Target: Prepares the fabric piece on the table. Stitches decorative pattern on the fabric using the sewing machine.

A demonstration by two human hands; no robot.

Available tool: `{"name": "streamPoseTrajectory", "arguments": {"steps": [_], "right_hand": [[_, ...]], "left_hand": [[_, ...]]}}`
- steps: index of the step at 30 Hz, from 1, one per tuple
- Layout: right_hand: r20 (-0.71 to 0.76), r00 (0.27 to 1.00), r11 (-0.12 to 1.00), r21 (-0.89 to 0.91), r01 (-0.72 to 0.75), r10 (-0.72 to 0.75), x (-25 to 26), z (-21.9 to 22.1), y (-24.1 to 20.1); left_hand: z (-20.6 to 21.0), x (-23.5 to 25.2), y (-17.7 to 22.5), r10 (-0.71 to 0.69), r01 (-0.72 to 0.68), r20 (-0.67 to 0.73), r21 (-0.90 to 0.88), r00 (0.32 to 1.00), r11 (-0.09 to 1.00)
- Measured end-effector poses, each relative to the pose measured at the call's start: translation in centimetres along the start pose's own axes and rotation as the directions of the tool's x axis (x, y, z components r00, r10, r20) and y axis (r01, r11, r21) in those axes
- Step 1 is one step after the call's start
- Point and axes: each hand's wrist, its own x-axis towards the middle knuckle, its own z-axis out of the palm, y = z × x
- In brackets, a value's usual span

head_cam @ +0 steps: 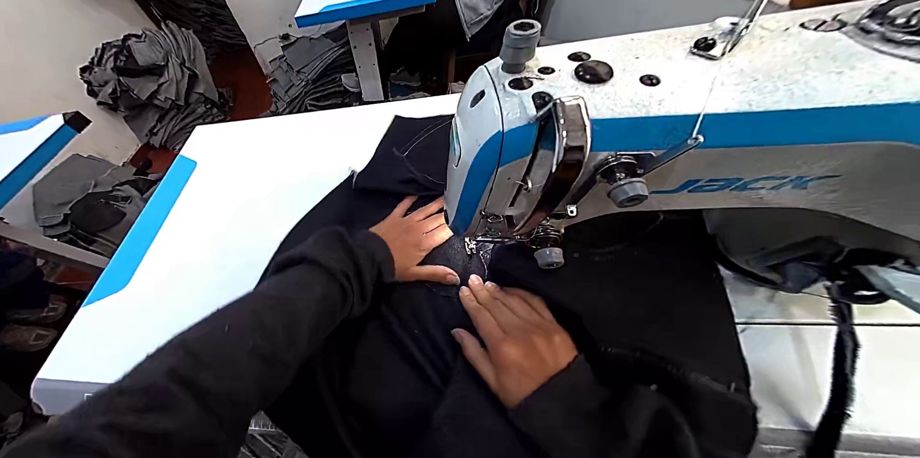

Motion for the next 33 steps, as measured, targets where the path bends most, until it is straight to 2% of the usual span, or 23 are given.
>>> {"name": "streamPoseTrajectory", "arguments": {"steps": [2,5,12,23,33], "right_hand": [[-0.026,0.997,0.994,-0.08,-0.07,0.068,0.4,0.3,-2.0],[-0.027,0.997,0.987,-0.143,-0.078,0.075,0.5,0.1,-2.4],[0.031,0.999,0.989,-0.145,-0.013,0.018,0.3,-0.7,-1.4],[0.034,0.999,0.986,-0.167,0.021,-0.016,0.7,-0.6,-1.8],[0.062,0.997,0.981,-0.183,0.061,-0.051,1.5,-0.3,-0.5]], "left_hand": [[-0.2,0.7,-1.6,0.131,-0.131,0.028,0.005,0.991,0.991],[-0.1,1.1,-2.5,0.206,-0.206,0.02,0.007,0.978,0.978],[0.0,1.0,-2.3,0.18,-0.179,0.026,-0.051,0.983,0.983],[0.5,1.3,-3.0,0.24,-0.242,-0.039,-0.076,0.97,0.967],[0.3,1.3,-3.3,0.124,-0.124,-0.011,-0.088,0.992,0.988]]}}
